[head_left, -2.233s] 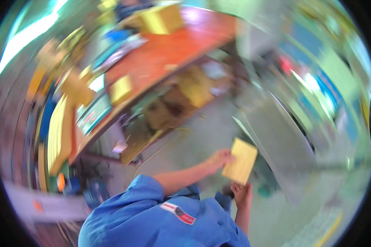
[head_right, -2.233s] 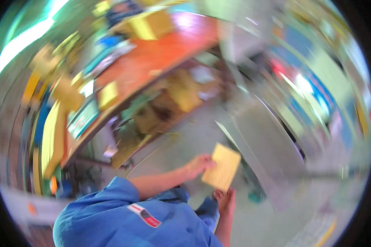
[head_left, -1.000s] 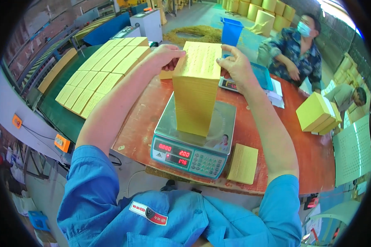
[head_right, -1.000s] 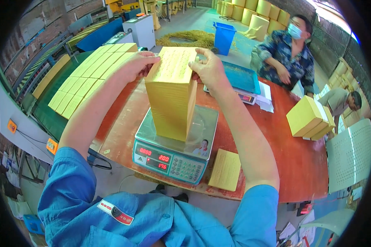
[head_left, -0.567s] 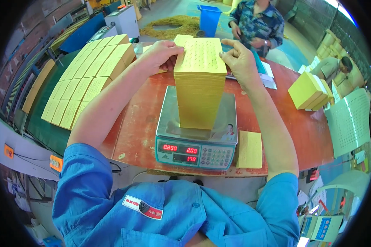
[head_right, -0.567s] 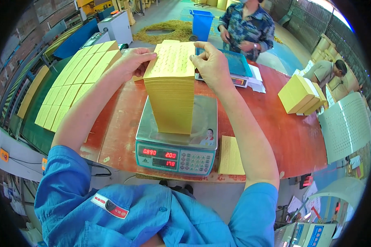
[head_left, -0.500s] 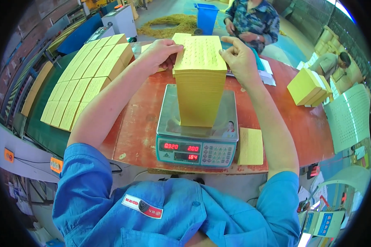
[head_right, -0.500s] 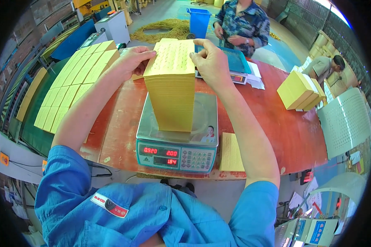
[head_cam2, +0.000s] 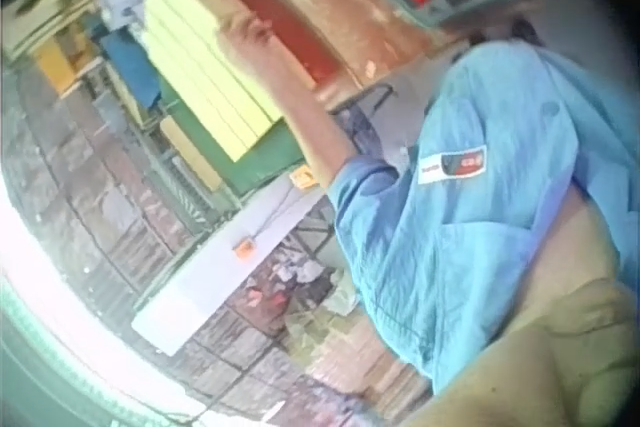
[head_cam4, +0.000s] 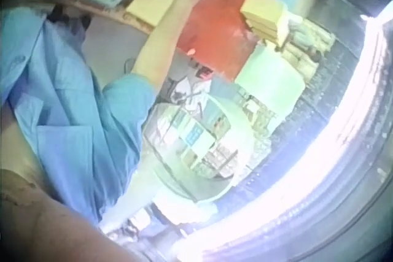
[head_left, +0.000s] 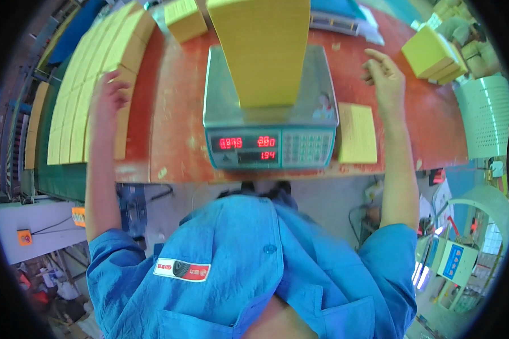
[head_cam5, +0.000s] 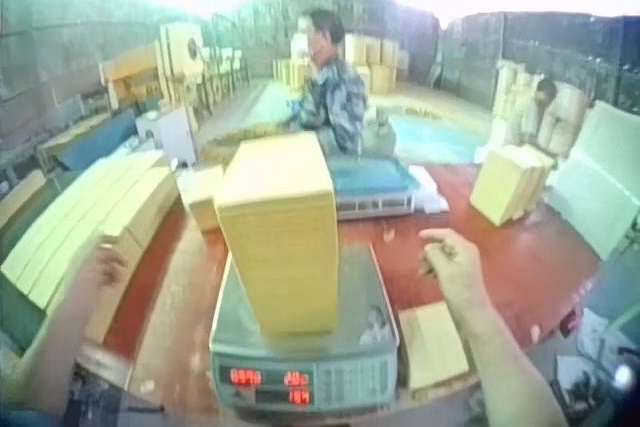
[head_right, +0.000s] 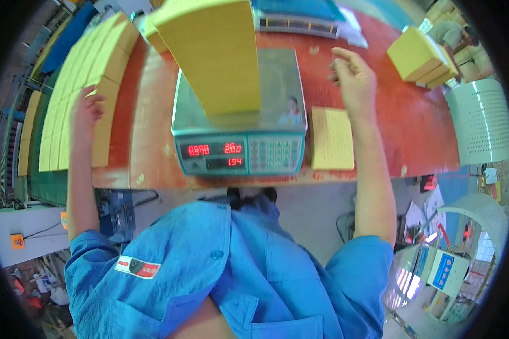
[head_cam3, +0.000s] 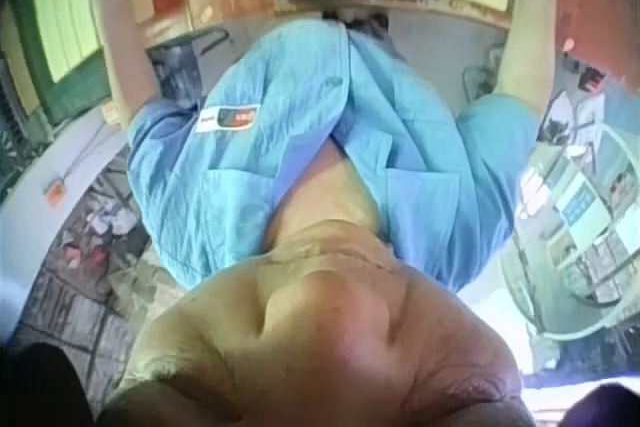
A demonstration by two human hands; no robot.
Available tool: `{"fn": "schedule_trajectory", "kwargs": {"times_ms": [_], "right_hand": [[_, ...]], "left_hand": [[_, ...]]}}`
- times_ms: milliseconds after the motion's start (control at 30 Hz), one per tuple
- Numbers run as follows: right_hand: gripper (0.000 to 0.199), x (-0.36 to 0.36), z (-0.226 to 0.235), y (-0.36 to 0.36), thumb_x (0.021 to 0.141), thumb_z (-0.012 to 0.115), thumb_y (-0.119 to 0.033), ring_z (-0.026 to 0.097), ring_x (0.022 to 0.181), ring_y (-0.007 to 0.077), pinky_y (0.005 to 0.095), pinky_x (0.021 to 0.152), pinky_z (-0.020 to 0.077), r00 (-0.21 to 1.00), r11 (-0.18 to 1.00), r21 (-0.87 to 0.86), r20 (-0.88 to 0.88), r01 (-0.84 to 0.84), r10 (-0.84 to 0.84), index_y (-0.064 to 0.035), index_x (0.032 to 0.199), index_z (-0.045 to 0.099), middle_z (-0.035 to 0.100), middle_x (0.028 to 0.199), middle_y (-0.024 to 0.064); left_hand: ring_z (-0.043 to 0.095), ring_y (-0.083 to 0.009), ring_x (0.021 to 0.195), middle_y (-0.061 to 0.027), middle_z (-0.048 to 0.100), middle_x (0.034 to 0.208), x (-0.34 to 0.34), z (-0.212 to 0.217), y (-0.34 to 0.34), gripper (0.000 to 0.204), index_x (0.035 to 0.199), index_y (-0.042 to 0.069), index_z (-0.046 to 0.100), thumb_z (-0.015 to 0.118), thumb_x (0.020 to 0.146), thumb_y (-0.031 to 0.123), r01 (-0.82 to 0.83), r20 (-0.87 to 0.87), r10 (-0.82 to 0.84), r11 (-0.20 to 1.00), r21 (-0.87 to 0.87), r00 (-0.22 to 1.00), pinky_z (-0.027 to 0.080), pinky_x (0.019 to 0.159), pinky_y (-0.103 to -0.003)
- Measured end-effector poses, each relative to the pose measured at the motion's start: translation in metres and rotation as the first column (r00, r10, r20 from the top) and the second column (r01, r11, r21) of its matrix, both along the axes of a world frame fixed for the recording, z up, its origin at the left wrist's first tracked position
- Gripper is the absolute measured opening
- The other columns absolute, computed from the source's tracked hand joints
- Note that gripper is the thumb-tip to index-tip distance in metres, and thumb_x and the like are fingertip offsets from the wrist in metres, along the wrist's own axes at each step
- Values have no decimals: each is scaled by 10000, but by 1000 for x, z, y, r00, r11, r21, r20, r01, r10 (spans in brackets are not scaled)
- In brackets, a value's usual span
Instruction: The recorder is weighing stacks of yellow paper blocks and then bundling them using a machine.
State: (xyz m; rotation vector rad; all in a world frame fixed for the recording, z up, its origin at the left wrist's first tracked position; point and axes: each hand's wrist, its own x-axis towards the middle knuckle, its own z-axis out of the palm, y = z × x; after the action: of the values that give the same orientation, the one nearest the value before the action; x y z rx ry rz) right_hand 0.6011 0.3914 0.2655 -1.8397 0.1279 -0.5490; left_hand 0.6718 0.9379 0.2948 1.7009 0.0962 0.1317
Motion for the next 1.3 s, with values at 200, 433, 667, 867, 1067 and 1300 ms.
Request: {"fn": "schedule_trajectory", "kwargs": {"times_ms": [200, 433, 667, 867, 1067, 1300], "right_hand": [[252, -9, -47, -52, 952, 544, -109, 614, 736, 99, 228, 659, 482, 976, 994, 96, -214, 53, -31, -27, 1161, 657, 661, 905, 41], [334, 54, -49, -30, 974, 516, -230, 639, 819, 140, 281, 741, 498, 965, 973, 107, -140, -207, 221, -4, 1183, 647, 673, 978, 69], [384, 145, -47, 33, 915, 600, -452, 591, 804, 107, 284, 693, 490, 864, 787, 546, -209, -286, 458, -123, 1114, 608, 638, 943, -14], [432, 100, -5, 133, 959, 507, -463, 600, 955, 174, 349, 800, 483, 847, 636, 716, -119, -288, 519, -121, 1202, 613, 645, 1054, 82], [565, 67, -59, 108, 1002, 385, -463, 594, 1097, 300, 356, 959, 427, 916, 902, 190, -23, -388, 399, 27, 1170, 608, 661, 1119, 196], [320, -107, -66, 111, 984, 518, -270, 611, 921, 245, 378, 870, 472, 956, 863, 459, -88, -211, 281, -20, 1167, 602, 611, 1100, 142]], "left_hand": [[603, -123, 720, -96, 651, 959, -39, -20, 81, 438, 1245, 27, 521, 475, 1010, 395, -179, -171, 171, 983, -29, 970, 468, 637, -224], [642, -179, 837, -146, 640, 1061, -58, 9, 21, 465, 1268, 3, 492, 462, 1019, 394, -11, -122, -2, 994, -107, 993, 515, 706, -259], [542, -296, 1225, -236, 528, 1321, 15, 69, -82, 606, 1371, -42, 403, 463, 1005, 437, 115, -135, -116, 993, -13, 984, 478, 1001, -381], [637, -172, 943, -144, 657, 1118, 79, 99, -185, 495, 1223, -9, 558, 462, 1002, 424, 394, -250, -379, 919, 15, 891, 514, 771, -293], [648, -149, 1046, -107, 623, 1244, 48, 101, -193, 550, 1342, 15, 495, 592, 953, 391, 660, -525, -597, 746, -86, 607, 542, 888, -312], [576, -142, 1157, -62, 583, 1312, 42, 90, -188, 507, 1405, 36, 463, 515, 999, 336, 573, -507, -513, 818, -46, 693, 459, 990, -291]]}}
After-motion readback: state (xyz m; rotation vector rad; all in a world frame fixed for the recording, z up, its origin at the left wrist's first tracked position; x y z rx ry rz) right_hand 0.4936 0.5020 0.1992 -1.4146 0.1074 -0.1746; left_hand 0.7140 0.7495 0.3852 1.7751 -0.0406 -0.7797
